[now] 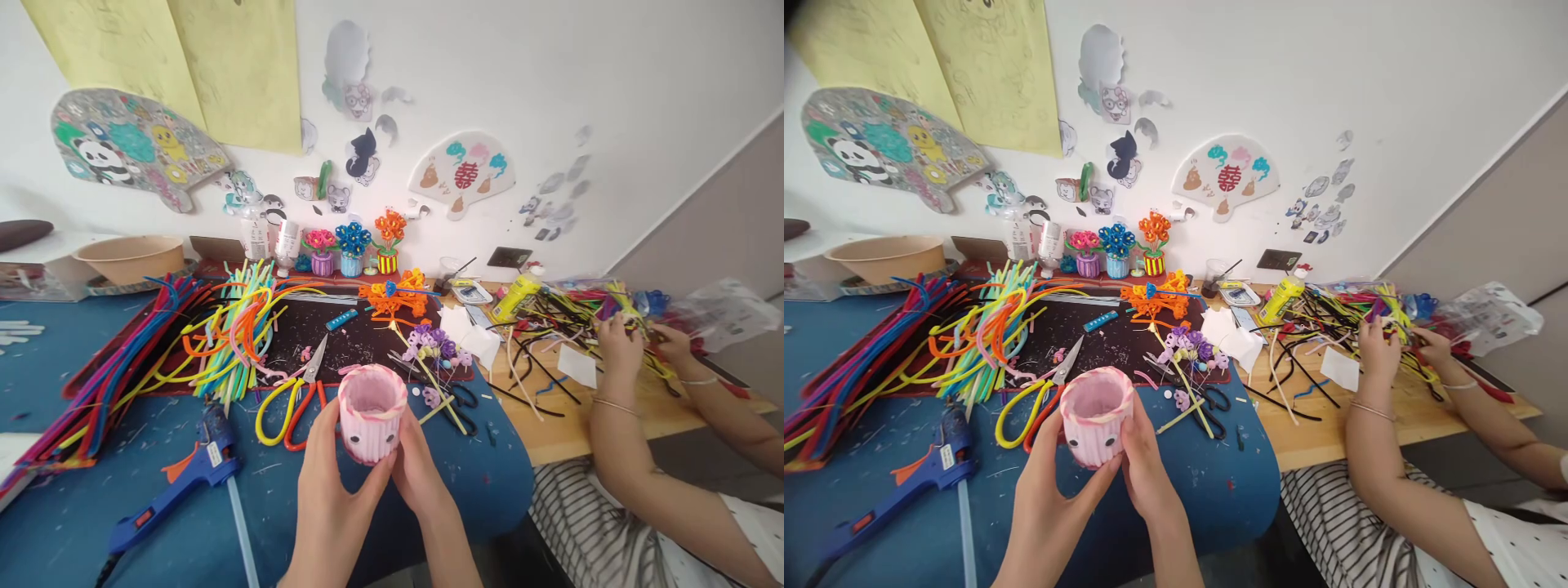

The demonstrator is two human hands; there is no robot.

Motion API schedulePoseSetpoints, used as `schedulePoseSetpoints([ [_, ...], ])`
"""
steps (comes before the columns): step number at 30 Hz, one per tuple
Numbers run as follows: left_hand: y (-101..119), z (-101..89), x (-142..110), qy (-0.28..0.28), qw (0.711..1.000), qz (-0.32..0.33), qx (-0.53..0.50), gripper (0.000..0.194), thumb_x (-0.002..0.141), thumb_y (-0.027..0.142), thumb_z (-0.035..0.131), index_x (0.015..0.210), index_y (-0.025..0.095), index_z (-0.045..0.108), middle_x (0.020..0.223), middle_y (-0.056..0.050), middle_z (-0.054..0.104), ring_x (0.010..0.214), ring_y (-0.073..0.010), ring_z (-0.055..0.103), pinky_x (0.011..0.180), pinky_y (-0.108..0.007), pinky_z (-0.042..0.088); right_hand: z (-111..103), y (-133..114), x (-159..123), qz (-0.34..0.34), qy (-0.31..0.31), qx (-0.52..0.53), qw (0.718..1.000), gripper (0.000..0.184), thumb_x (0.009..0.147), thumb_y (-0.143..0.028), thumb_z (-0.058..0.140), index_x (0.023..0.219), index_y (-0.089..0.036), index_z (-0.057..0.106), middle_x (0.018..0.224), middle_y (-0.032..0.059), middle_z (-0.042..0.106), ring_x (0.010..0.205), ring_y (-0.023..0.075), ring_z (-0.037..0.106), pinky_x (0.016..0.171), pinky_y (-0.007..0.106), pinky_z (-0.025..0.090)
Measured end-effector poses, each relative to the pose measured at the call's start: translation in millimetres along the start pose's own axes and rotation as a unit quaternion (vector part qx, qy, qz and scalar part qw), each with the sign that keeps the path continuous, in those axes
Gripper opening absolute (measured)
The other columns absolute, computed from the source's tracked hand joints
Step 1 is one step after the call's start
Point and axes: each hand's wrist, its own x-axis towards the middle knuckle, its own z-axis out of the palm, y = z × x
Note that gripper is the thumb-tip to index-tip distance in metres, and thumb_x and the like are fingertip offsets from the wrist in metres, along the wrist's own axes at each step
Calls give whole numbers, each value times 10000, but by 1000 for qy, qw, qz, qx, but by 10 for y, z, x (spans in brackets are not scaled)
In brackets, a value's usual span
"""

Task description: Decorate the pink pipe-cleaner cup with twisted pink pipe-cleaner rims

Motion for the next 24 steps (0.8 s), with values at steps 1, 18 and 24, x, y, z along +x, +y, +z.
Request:
schedulePoseSetpoints([
  [1, 0, -3, -1, 2, 1000, -2, -2, 596, 781, 399, 677, 1292, 188, 454, 1189, -131, 637, 1054, -272, 649, 824, -384, 563, 0, -10, -6, -19, -4, -17, 1000, 663, 841, -628, 567, 1398, -283, 464, 1373, 84, 556, 1251, 293, 528, 1033, 420, 446],
  [18, -36, -143, 135, 57, 984, 151, 76, 527, 733, 300, 667, 1212, 133, 522, 1007, -110, 683, 886, -225, 687, 774, -299, 570, -196, -681, 215, -228, -116, -417, 872, 682, 723, -674, 669, 1287, -307, 563, 1295, 84, 537, 1227, 286, 510, 1078, 391, 381],
  [24, -27, -191, 200, 37, 975, 207, 75, 463, 750, 238, 670, 1176, 109, 540, 1018, -127, 678, 896, -211, 671, 799, -293, 548, -260, -825, 272, -232, -142, -496, 825, 677, 728, -691, 642, 1267, -286, 581, 1277, 102, 550, 1199, 285, 536, 1046, 386, 405],
])
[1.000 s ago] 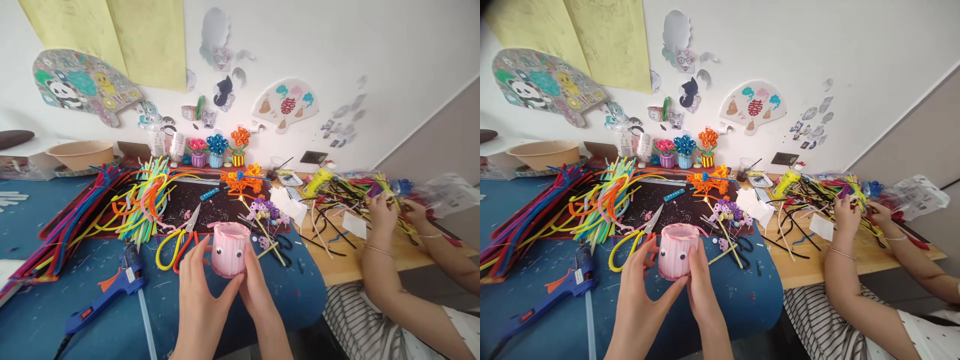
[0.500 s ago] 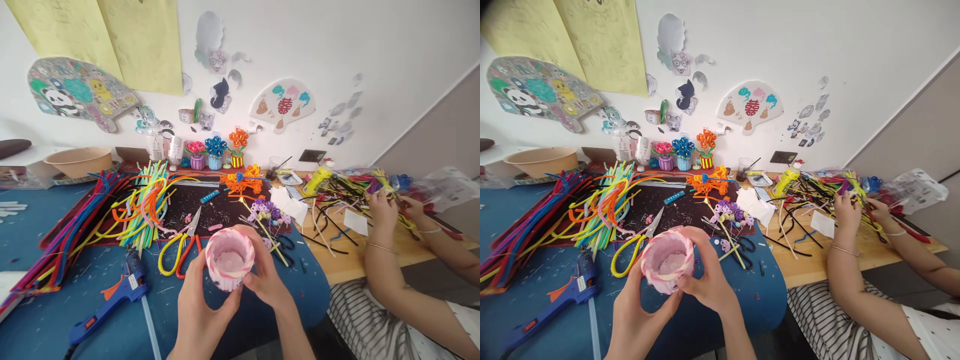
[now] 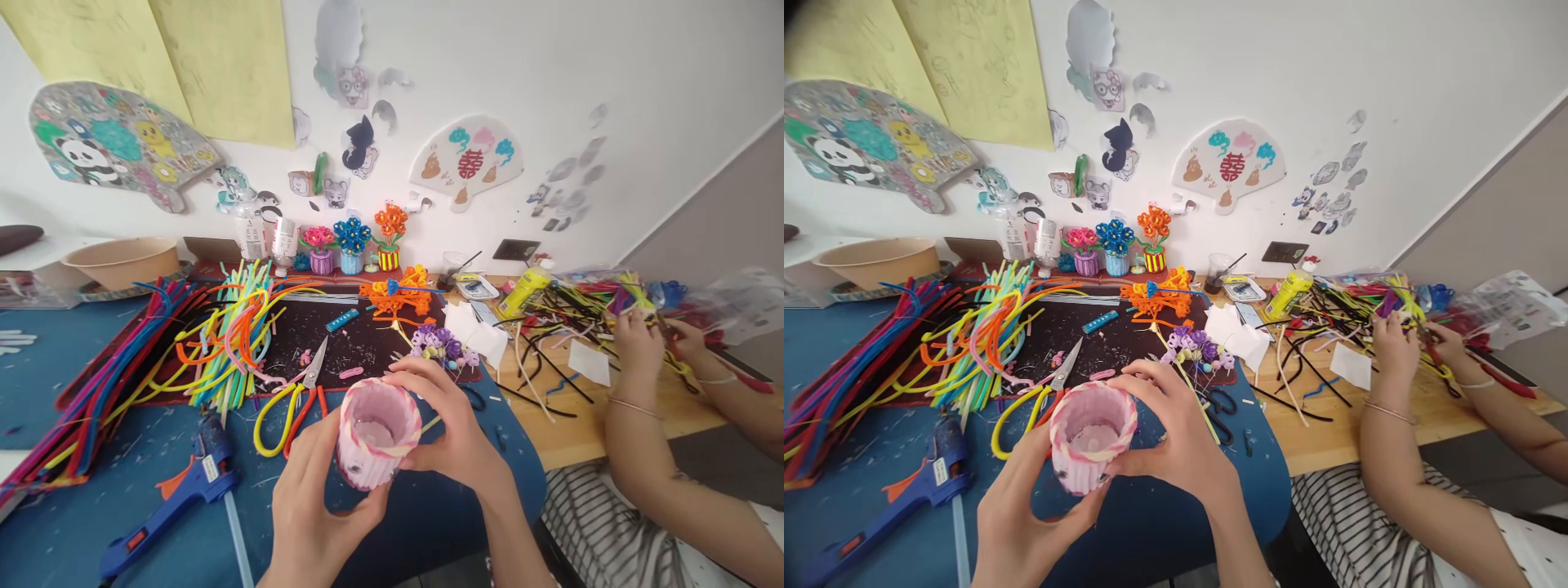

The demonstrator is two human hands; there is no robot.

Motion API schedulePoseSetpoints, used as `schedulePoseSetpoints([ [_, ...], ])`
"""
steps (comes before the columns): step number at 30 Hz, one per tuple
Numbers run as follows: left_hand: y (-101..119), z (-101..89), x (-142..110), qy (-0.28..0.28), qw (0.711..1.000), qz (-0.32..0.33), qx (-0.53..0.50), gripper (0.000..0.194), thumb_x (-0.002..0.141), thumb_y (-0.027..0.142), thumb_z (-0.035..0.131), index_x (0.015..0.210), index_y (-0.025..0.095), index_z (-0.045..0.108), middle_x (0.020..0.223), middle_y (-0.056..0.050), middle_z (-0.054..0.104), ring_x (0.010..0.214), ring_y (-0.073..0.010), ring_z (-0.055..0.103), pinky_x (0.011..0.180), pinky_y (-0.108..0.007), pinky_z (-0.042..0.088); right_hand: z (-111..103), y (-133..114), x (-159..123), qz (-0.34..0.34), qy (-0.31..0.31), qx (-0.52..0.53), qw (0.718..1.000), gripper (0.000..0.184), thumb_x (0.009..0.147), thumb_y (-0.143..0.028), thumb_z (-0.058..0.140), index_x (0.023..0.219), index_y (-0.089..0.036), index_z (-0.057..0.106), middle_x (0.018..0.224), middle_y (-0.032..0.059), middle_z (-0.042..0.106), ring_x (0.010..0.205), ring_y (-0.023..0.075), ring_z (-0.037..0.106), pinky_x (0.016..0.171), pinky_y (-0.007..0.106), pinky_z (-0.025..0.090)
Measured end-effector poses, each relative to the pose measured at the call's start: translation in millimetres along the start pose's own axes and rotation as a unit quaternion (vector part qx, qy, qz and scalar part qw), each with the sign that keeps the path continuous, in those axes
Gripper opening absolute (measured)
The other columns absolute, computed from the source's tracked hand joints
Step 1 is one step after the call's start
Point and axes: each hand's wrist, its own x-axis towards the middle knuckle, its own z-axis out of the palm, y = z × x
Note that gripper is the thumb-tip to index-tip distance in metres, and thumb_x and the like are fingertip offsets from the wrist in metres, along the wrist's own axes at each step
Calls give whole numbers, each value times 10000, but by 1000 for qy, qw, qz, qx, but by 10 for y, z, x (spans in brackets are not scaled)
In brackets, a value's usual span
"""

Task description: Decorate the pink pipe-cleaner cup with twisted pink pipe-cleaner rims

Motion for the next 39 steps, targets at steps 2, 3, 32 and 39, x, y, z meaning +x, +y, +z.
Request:
schedulePoseSetpoints([
  [2, 6, -19, 15, 1, 1000, 12, -9, 455, 746, 222, 675, 1169, 121, 542, 1017, -121, 677, 901, -212, 667, 800, -298, 545, -42, -7, 21, -7, -11, -11, 1000, 688, 720, -706, 630, 1250, -268, 595, 1256, 107, 570, 1164, 283, 559, 1024, 387, 423],
  [3, 11, -27, 19, 0, 1000, 13, -13, 453, 742, 216, 681, 1165, 132, 543, 1017, -116, 676, 902, -213, 666, 800, -301, 545, -58, -11, 28, -11, -14, -11, 1000, 700, 712, -712, 629, 1245, -259, 599, 1243, 110, 581, 1147, 285, 570, 1012, 391, 433],
  [32, -112, 344, -30, -47, 986, -161, -17, 636, 800, 353, 650, 1375, 177, 443, 1226, -160, 632, 1090, -303, 631, 850, -438, 562, 669, 36, -74, 270, 106, 417, 861, 618, 706, -462, 786, 1243, -228, 589, 1186, 93, 679, 1115, 298, 628, 944, 414, 510],
  [39, -126, 246, -148, -69, 977, -197, -37, 607, 818, 386, 613, 1362, 158, 469, 1285, -174, 611, 1102, -301, 632, 887, -477, 546, 785, 257, -69, 286, 190, 365, 865, 502, 662, -419, 803, 1078, -170, 669, 1048, 105, 728, 987, 304, 675, 868, 431, 539],
])
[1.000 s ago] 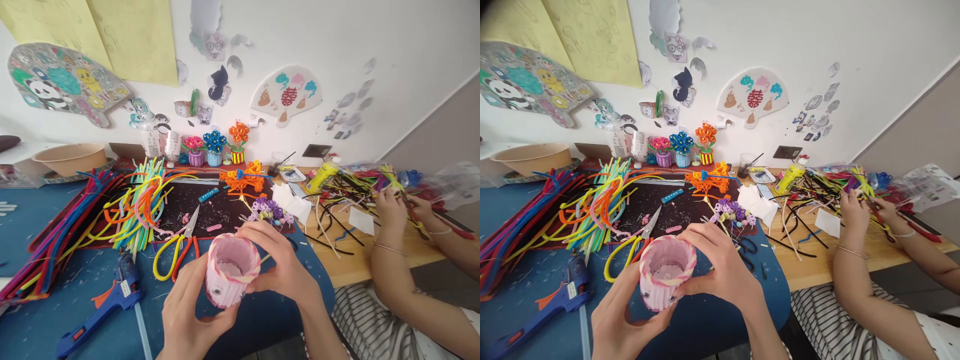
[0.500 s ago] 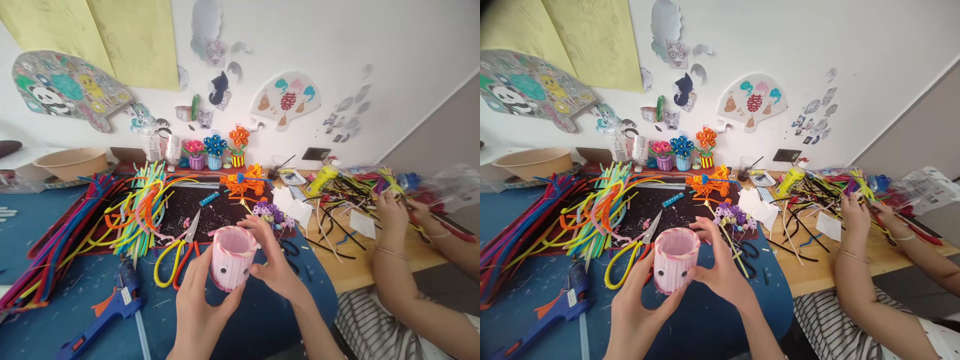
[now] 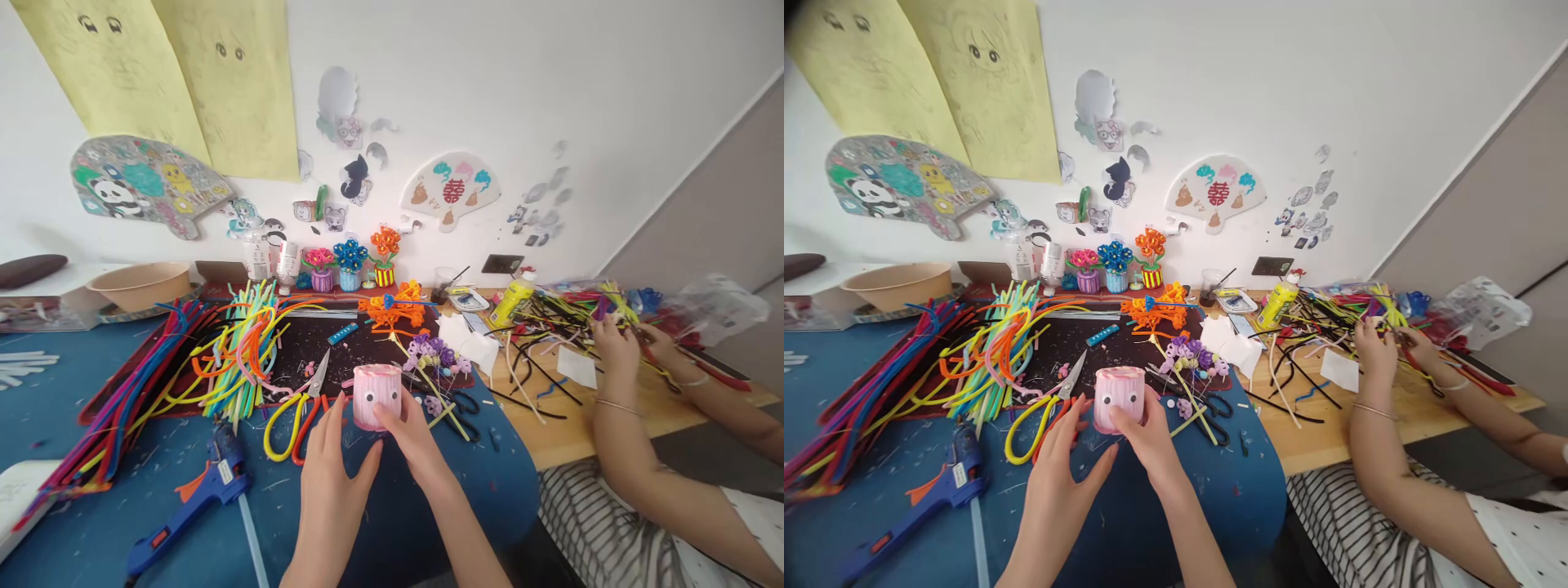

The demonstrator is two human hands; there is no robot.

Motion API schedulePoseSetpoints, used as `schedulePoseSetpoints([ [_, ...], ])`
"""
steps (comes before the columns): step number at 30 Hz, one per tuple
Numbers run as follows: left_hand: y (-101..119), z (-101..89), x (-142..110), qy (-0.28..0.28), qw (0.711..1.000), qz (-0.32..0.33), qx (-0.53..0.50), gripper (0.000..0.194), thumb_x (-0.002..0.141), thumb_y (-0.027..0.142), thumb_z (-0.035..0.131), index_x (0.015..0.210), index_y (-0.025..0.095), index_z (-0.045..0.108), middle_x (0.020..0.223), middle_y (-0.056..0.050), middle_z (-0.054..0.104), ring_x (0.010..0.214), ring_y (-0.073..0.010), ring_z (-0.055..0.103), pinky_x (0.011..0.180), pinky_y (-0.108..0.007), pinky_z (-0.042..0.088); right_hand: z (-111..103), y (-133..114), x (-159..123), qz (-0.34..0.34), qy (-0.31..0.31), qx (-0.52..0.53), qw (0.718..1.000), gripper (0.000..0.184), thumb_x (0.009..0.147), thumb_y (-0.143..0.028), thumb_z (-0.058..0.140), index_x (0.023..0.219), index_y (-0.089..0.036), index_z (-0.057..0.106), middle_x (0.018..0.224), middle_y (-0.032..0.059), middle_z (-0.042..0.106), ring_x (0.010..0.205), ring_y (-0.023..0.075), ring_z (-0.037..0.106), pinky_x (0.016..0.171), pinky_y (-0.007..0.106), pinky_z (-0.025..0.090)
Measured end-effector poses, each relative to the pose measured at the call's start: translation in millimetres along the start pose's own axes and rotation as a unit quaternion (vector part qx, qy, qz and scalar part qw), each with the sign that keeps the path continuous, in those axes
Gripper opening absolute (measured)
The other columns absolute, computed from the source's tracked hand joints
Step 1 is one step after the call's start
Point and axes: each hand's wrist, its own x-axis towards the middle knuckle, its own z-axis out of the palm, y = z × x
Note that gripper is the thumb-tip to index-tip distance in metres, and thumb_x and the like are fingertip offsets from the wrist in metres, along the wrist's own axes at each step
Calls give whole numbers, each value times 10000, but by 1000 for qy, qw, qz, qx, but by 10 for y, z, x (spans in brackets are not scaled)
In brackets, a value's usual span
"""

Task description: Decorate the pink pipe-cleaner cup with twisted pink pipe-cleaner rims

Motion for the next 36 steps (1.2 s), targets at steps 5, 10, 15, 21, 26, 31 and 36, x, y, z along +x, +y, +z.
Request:
schedulePoseSetpoints([
  [5, 14, -29, -116, -4, 999, -22, -28, 583, 832, 404, 584, 1345, 146, 485, 1264, -169, 622, 1036, -280, 655, 882, -475, 542, 4, 22, -51, -3, 23, 21, 1000, 527, 626, -387, 833, 1071, -189, 633, 1065, 93, 718, 1021, 287, 664, 928, 443, 509],
  [10, 152, -54, -148, 9, 997, 12, -70, 569, 840, 411, 590, 1344, 168, 490, 1339, -168, 582, 1244, -324, 539, 1000, -509, 458, 103, -82, -299, 18, -58, 102, 993, 595, 719, -497, 763, 1206, -212, 572, 1166, 89, 686, 1094, 267, 640, 1000, 436, 464],
  [15, 211, -91, -299, 40, 992, -17, -122, 633, 835, 440, 606, 1383, 169, 441, 1371, -177, 551, 1257, -309, 528, 1013, -482, 451, 136, -112, -547, 25, -122, 156, 980, 621, 849, -693, 480, 1218, -210, 610, 1249, 103, 654, 1176, 270, 596, 956, 404, 493],
  [21, 177, -64, -409, 56, 987, -33, -150, 588, 832, 440, 606, 1337, 169, 475, 1318, -176, 587, 1171, -302, 590, 953, -479, 491, 122, 5, -721, -17, -105, 153, 983, 666, 785, -545, 680, 1372, -307, 471, 1365, 71, 575, 1149, 256, 617, 930, 392, 508],
  [26, 134, -132, -342, 24, 987, -11, -161, 553, 809, 393, 620, 1305, 173, 510, 1322, -160, 593, 1155, -281, 606, 903, -430, 528, 96, 40, -658, -23, -115, 166, 979, 628, 734, -374, 758, 1301, -232, 529, 1280, 89, 634, 1149, 261, 618, 1011, 387, 458],
  [31, 116, -316, -280, 15, 987, 2, -161, 495, 803, 350, 608, 1268, 191, 550, 1262, -140, 624, 1054, -248, 653, 853, -403, 542, 78, 34, -135, -42, -109, 150, 982, 558, 710, -325, 734, 1226, -208, 557, 1217, 88, 660, 1115, 267, 638, 1011, 433, 469],
  [36, 164, -424, -544, -10, 983, 17, -183, 323, 841, 391, 568, 1100, 224, 664, 1054, -90, 701, 880, -221, 679, 768, -356, 555, 64, -14, 603, -29, -129, 89, 987, 644, 655, -292, 761, 1245, -225, 512, 1126, 61, 687, 1051, 256, 662, 983, 488, 474],
])
